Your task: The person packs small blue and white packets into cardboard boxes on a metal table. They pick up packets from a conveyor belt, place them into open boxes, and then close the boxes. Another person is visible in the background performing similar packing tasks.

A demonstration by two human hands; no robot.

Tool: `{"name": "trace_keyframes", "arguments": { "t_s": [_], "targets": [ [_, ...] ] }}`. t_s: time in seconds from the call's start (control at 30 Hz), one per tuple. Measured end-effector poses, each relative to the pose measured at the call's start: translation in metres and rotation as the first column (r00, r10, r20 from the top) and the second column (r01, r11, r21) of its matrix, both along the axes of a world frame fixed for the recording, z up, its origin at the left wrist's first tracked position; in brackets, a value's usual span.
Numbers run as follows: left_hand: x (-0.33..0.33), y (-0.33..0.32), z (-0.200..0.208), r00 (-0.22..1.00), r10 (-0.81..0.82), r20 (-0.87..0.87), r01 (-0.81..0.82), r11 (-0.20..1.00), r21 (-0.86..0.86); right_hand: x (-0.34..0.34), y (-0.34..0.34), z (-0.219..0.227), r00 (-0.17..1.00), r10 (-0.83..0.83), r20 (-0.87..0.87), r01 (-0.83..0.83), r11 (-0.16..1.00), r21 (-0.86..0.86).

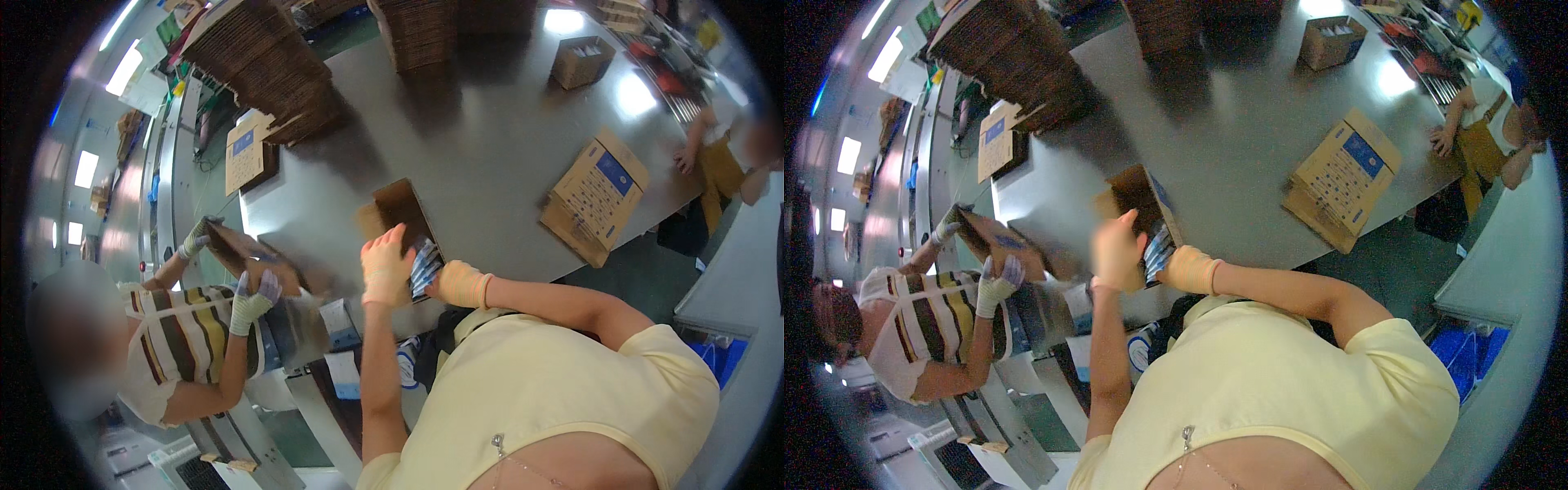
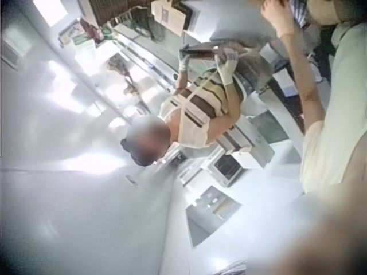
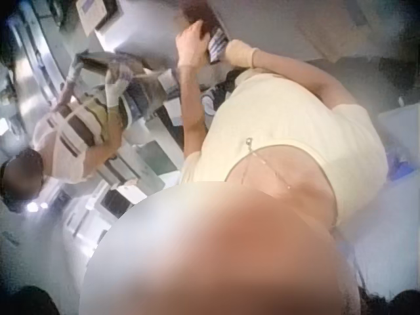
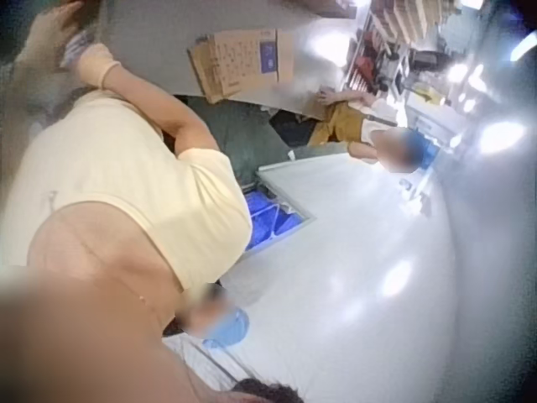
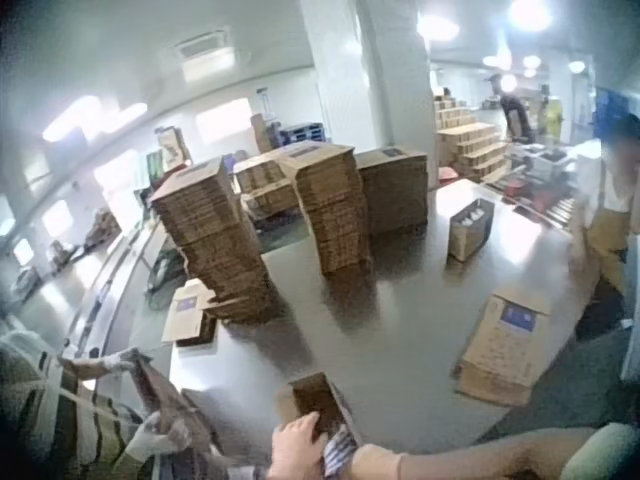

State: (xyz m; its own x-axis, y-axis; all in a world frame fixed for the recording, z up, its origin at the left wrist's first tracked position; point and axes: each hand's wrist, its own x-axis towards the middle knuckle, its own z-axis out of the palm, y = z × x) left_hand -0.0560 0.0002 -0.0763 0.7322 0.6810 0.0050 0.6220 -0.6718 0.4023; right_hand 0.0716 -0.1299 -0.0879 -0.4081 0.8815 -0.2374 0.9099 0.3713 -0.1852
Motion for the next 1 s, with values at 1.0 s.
{"name": "trace_keyframes", "arguments": {
  "t_s": [1.0],
  "targets": [
    [-0.360,-0.352,-0.006,0.035,0.657,-0.753,-0.967,0.214,0.141,-0.001,0.002,0.010,0.996,0.089,-0.008,-0.088,0.993,0.076]
  ]
}}
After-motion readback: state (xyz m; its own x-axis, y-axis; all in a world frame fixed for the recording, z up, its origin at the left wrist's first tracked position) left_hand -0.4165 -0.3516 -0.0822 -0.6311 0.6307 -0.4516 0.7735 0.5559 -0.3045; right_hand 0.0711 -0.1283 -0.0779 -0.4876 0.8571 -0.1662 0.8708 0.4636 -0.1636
